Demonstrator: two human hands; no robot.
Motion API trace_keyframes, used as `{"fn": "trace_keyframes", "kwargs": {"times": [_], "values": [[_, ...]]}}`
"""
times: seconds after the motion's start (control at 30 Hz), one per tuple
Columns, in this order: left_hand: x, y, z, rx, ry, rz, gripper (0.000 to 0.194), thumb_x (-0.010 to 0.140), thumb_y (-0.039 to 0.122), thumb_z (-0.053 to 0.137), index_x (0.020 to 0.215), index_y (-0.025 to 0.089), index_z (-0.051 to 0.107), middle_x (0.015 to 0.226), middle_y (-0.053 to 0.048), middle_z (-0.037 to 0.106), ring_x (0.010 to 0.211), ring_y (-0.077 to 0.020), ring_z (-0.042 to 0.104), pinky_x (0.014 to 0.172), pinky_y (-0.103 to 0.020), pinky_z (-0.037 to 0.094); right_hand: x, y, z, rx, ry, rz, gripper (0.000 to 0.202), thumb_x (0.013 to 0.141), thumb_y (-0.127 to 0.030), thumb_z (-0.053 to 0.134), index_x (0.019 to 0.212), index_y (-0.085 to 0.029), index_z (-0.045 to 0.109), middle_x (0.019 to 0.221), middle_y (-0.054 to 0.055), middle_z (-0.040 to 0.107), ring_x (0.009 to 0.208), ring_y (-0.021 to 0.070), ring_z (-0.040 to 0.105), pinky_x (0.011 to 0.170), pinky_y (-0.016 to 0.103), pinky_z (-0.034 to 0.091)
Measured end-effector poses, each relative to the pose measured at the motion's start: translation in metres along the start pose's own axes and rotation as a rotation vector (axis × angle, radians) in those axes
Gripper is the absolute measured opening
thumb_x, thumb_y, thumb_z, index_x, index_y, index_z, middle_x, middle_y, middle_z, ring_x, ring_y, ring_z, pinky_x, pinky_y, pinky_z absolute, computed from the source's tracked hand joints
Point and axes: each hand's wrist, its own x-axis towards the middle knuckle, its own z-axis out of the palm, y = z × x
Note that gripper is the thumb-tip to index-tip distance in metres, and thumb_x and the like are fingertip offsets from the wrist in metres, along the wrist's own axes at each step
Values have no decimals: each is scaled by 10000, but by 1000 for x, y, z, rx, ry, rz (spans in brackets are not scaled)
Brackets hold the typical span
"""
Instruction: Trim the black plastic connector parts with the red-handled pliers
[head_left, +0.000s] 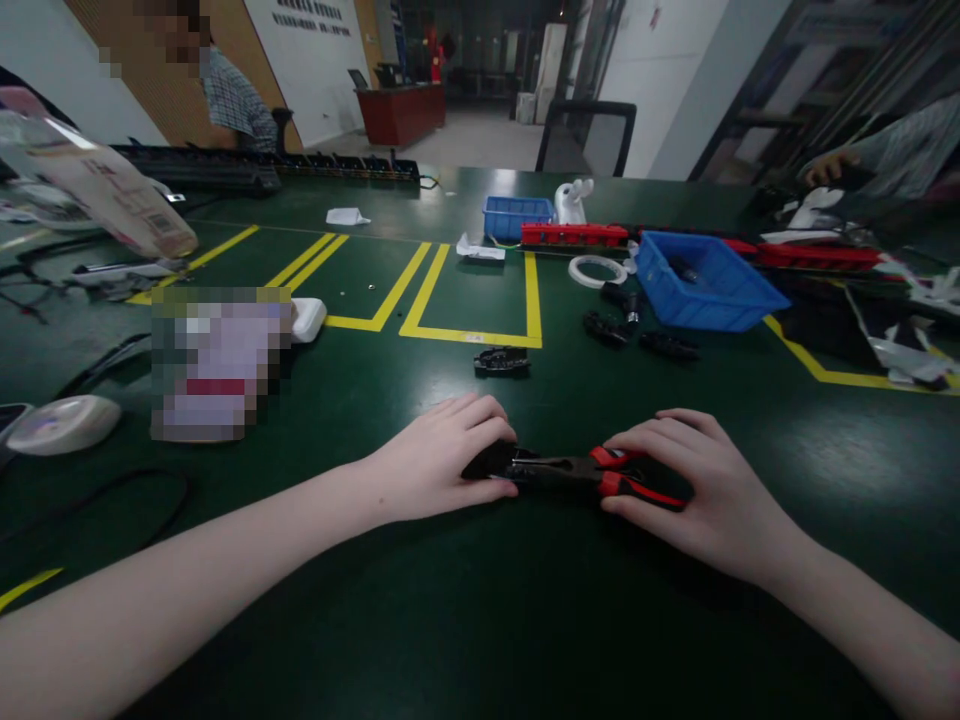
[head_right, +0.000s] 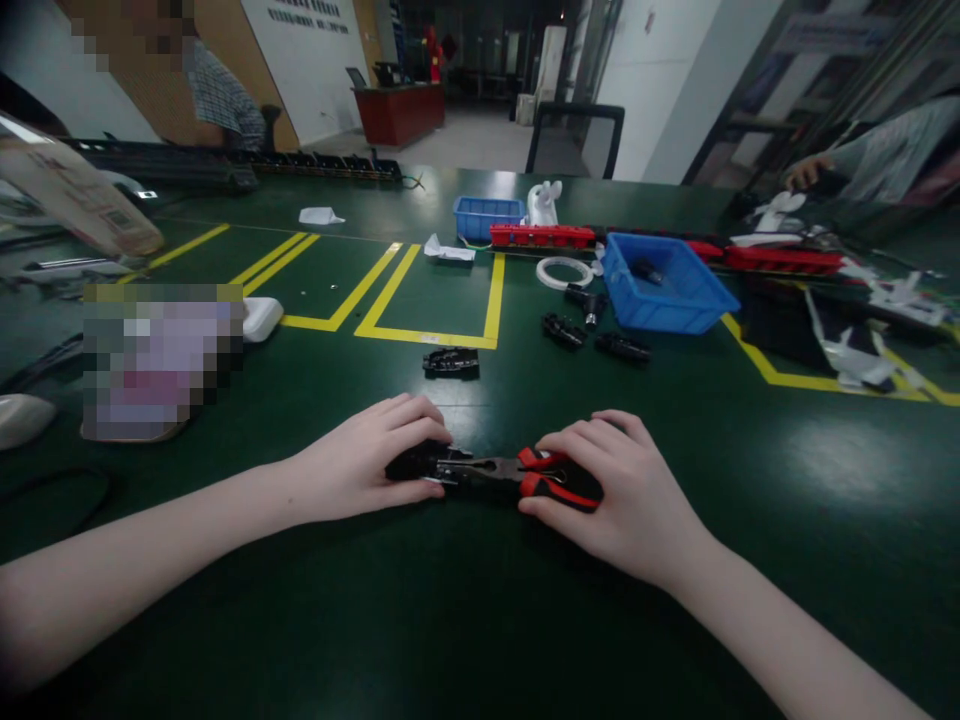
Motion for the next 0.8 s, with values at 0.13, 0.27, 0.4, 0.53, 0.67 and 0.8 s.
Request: {"fn": "trace_keyframes", "kwargs": {"times": [0.13, 0.27, 0.4, 0.53, 0.67, 0.8], "values": [[1, -3, 0, -54, 1, -22, 310, 826, 339, 635, 1050, 161, 514, 1014, -47, 571, 894, -193, 546, 734, -315, 462, 0, -3, -1, 22, -8, 16, 324, 788, -483, 597, 995, -234, 590, 945, 54, 677, 885, 229, 615, 926, 499, 350], [0, -3, 0, -90, -38, -25, 316, 834, 289, 631, 1084, 168, 481, 1007, -33, 594, 858, -172, 580, 696, -290, 465, 1, -5, -2, 25, -5, 19, 310, 794, -479, 594, 990, -239, 584, 948, 54, 676, 889, 233, 615, 920, 504, 357], [0, -4, 1, -85, -50, -15, 314, 833, 295, 632, 1083, 177, 482, 1008, -29, 605, 862, -172, 593, 700, -295, 472, 0, 0, -6, -50, 36, -13, 345, 782, -490, 607, 1016, -241, 566, 963, 58, 667, 904, 243, 604, 885, 482, 378], [0, -4, 1, -87, -33, -4, 312, 831, 306, 628, 1082, 185, 487, 1002, -28, 613, 859, -173, 600, 701, -291, 475, -1, 10, -12, -181, 99, -69, 426, 777, -489, 611, 1121, -254, 524, 1031, 83, 642, 955, 280, 583, 861, 487, 384], [0, -3, -2, -119, -39, -13, 304, 835, 318, 614, 1077, 181, 490, 982, -27, 618, 832, -165, 604, 684, -280, 476, 0, 19, -12, -182, 83, -2, 430, 792, -463, 596, 1155, -248, 512, 1068, 96, 619, 993, 295, 563, 848, 497, 396], [0, -2, -3, -145, -53, 1, 315, 833, 340, 606, 1072, 171, 490, 952, -20, 617, 794, -153, 597, 672, -275, 469, 3, 20, -2, -130, 7, 61, 414, 808, -465, 578, 1143, -229, 520, 1066, 93, 604, 1006, 275, 550, 848, 479, 415]]}}
